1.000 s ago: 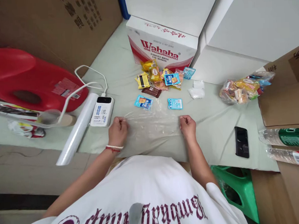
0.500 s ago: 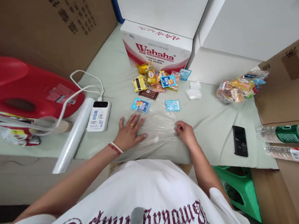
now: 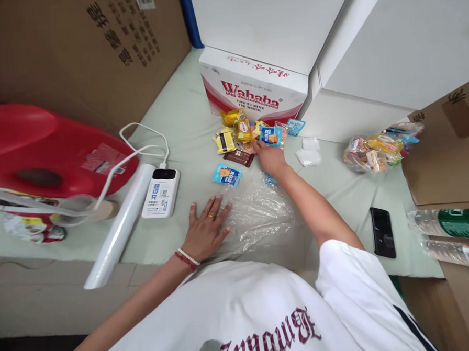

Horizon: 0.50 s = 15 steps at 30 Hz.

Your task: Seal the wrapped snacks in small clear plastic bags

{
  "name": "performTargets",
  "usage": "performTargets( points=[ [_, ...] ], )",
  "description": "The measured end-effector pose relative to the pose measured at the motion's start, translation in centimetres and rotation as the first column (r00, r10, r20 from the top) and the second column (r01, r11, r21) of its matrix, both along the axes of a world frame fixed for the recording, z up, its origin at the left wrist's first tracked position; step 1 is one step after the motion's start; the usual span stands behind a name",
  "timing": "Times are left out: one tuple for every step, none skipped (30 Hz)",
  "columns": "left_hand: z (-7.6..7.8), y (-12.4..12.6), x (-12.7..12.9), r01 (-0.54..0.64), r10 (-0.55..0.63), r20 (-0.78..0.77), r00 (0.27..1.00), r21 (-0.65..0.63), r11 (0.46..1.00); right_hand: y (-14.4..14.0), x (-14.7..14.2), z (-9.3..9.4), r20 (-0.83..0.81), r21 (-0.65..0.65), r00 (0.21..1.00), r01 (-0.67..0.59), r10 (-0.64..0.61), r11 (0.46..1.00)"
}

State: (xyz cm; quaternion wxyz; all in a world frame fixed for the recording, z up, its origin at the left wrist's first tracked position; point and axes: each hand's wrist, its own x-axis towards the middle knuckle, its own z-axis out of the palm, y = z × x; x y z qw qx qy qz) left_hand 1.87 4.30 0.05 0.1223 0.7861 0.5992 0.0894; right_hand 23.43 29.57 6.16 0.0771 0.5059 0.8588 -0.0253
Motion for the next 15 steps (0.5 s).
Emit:
performTargets(
  points=[
    [0.0,0.0,0.0,-0.009,0.009,0.003,1.0,0.002,1.0,0.8,-0.9,-0.2,0.047,0.005,0.999,-0.004,0.004,1.0],
    [0.0,0.0,0.0,-0.023,0.023,0.006,1.0,0.004,1.0,1.2,-1.4,-0.3,0.08,0.012,0.997,-0.007,0.006,1.0],
    [-0.1,0.0,0.1,-0.038,0.038,0.009,0.999,0.006,0.999,1.3,-1.6,-0.4,0.096,0.021,0.995,-0.012,0.01,1.0],
    [-0.1,0.0,0.2,-0.055,0.055,0.014,0.998,0.009,0.998,1.2,-1.3,-0.5,0.097,0.035,0.995,-0.017,0.013,0.999],
    [-0.2,0.0,0.3,-0.072,0.072,0.019,0.997,0.014,0.997,0.8,-0.7,-0.4,0.084,0.052,0.996,-0.016,0.011,0.999],
    [-0.2,0.0,0.4,-0.088,0.087,0.025,0.996,0.018,0.996,0.3,0.2,-0.2,0.059,0.069,0.998,-0.004,0.0,0.998],
    [-0.3,0.0,0.4,-0.101,0.1,0.031,0.994,0.019,0.995,-0.4,1.3,0.1,0.019,0.083,1.0,0.02,-0.022,0.996],
    [-0.3,0.0,0.5,-0.11,0.11,0.035,0.993,0.018,0.994,-1.1,2.6,0.6,-0.04,0.093,0.998,0.053,-0.049,0.994],
    [-0.4,0.0,0.5,-0.115,0.114,0.038,0.993,0.015,0.993,-1.9,4.1,1.3,-0.122,0.097,0.989,0.092,-0.08,0.991],
    [-0.4,0.0,0.6,-0.114,0.114,0.039,0.993,0.011,0.993,-2.7,5.5,2.1,-0.226,0.089,0.968,0.131,-0.109,0.987],
    [-0.4,0.0,0.6,-0.109,0.109,0.04,0.993,0.007,0.994,-3.5,7.0,2.9,-0.341,0.058,0.931,0.163,-0.134,0.985],
    [-0.4,0.1,0.6,-0.101,0.101,0.039,0.994,0.004,0.995,-4.5,8.2,3.8,-0.453,-0.001,0.877,0.178,-0.159,0.984],
    [-0.4,0.1,0.6,-0.093,0.093,0.037,0.995,0.002,0.996,-5.4,9.3,4.5,-0.546,-0.088,0.817,0.165,-0.186,0.982],
    [-0.4,0.1,0.6,-0.084,0.084,0.033,0.996,0.002,0.996,-6.4,9.9,5.2,-0.61,-0.195,0.762,0.123,-0.219,0.973],
    [-0.3,0.1,0.6,-0.077,0.077,0.026,0.997,0.001,0.997,-7.5,10.2,5.6,-0.64,-0.311,0.726,0.055,-0.252,0.949]
  ],
)
